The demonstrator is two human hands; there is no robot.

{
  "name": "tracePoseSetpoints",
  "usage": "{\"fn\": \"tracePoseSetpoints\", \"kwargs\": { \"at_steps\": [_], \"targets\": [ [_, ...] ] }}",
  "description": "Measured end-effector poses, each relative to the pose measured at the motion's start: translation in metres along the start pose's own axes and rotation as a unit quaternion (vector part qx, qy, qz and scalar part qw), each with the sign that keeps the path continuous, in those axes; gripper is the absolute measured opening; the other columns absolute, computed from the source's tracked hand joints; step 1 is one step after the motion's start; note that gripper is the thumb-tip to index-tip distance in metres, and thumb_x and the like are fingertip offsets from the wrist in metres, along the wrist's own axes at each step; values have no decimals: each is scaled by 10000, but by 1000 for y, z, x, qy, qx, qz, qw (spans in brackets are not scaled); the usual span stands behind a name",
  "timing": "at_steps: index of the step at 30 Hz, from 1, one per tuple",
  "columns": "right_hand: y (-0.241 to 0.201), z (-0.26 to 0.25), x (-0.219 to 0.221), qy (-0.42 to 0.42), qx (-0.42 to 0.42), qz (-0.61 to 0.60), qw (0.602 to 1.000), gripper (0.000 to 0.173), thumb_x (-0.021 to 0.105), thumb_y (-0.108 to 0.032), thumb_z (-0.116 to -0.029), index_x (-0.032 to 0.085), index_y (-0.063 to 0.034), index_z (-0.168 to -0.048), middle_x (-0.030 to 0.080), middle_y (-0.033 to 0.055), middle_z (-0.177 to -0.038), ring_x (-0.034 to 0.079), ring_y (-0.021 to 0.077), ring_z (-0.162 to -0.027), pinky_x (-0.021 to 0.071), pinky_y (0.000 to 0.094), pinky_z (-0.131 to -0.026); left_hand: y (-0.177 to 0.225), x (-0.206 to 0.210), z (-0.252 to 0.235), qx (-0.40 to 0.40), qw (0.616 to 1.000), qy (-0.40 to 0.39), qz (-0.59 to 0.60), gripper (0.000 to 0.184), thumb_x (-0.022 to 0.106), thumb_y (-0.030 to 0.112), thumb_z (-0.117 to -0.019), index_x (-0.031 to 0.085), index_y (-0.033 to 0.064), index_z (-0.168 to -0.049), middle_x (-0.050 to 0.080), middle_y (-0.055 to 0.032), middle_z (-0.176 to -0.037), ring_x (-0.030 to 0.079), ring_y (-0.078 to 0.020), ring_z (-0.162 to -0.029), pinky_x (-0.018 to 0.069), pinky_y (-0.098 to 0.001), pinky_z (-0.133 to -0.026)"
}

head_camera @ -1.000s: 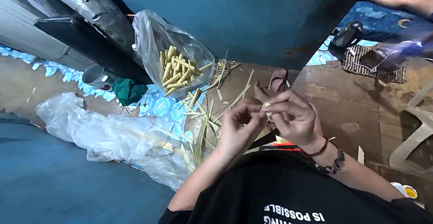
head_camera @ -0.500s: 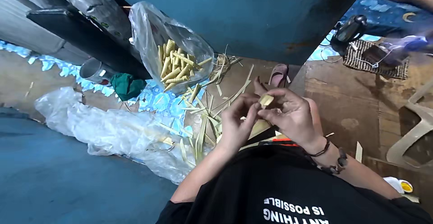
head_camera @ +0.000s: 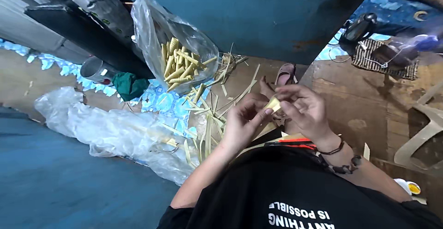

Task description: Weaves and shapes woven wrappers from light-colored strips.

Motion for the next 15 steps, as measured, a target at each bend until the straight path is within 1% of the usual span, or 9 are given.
{"fn": "tracePoseSetpoints", "kwargs": {
  "at_steps": [2, 4, 6, 8, 10, 11, 13, 14, 15],
  "targets": [
    [3, -1, 0, 1, 37, 48, 998, 117, 673, -129, -966, 709, -22, -998, 702, -18, -884, 652, 0, -758, 574, 169, -695, -4, 1, -1, 6, 1000, 5, -15, 62, 712, 65, -941, 709, 12, -974, 710, -19, -805, 653, -61, -644, 574, -226, -605],
    [-3, 1, 0, 4, -5, 130, 991, 132, 662, -123, -971, 708, -7, -928, 680, 10, -866, 633, 2, -769, 558, 160, -710, -9, 1, -4, 4, 1000, 7, -15, 74, 734, 66, -923, 722, 21, -980, 708, -7, -806, 649, -50, -660, 572, -221, -625],
    [-3, 4, 0, 21, -18, 134, 991, 116, 672, -100, -956, 718, 4, -933, 696, 18, -879, 640, -1, -781, 561, 157, -722, -13, 2, -8, -11, 1000, 6, 3, 192, 721, 37, -921, 691, 11, -1109, 704, -11, -883, 664, -60, -722, 590, -232, -676],
    [15, 6, 1, 24, 56, 5, 998, 87, 659, -64, -969, 698, -21, -1033, 708, -26, -919, 659, -6, -786, 578, 171, -730, -14, 5, -11, -13, 999, 33, -8, 251, 698, 38, -940, 676, 7, -1188, 689, -14, -888, 651, -60, -729, 578, -228, -673],
    [41, 11, 5, 37, 176, -153, 972, 118, 608, -13, -993, 675, -45, -1085, 731, 15, -939, 724, 91, -803, 639, 283, -771, -18, 8, -14, 53, 991, 65, -103, 179, 694, 45, -950, 723, 2, -1122, 667, -50, -928, 654, -84, -779, 585, -230, -691],
    [51, 15, 7, 61, 228, -179, 955, 111, 583, -6, -1004, 676, -45, -1051, 731, 33, -915, 730, 119, -788, 643, 315, -765, -22, 13, -16, 105, 976, 72, -178, 136, 691, 32, -940, 741, 2, -1063, 655, -80, -922, 650, -115, -803, 579, -251, -713],
    [64, 21, 7, 91, 304, -146, 937, 119, 558, -31, -1032, 676, -20, -1024, 718, 49, -894, 715, 124, -785, 632, 321, -763, -33, 23, -16, 175, 943, 53, -279, 145, 656, -8, -939, 753, 15, -1044, 652, -128, -942, 647, -211, -897, 561, -349, -827],
    [67, 23, 6, 95, 324, -129, 932, 141, 548, -50, -1044, 681, -7, -1032, 716, 56, -899, 711, 123, -785, 629, 317, -763, -39, 27, -15, 191, 931, 38, -308, 163, 638, -19, -947, 752, 20, -1056, 650, -135, -945, 648, -233, -907, 561, -373, -837],
    [68, 25, 4, 97, 335, -120, 929, 159, 543, -73, -1052, 685, -4, -1036, 713, 58, -901, 708, 122, -780, 629, 318, -758, -44, 31, -13, 197, 922, 24, -331, 196, 624, -24, -953, 752, 23, -1094, 646, -141, -946, 652, -241, -885, 572, -375, -802]
  ]
}}
Point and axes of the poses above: each hand's wrist, its own z-axis away from the middle knuckle, its own x-axis out of the palm, y = z × x, the point moved 5 cm from there along -z, towards the middle knuckle
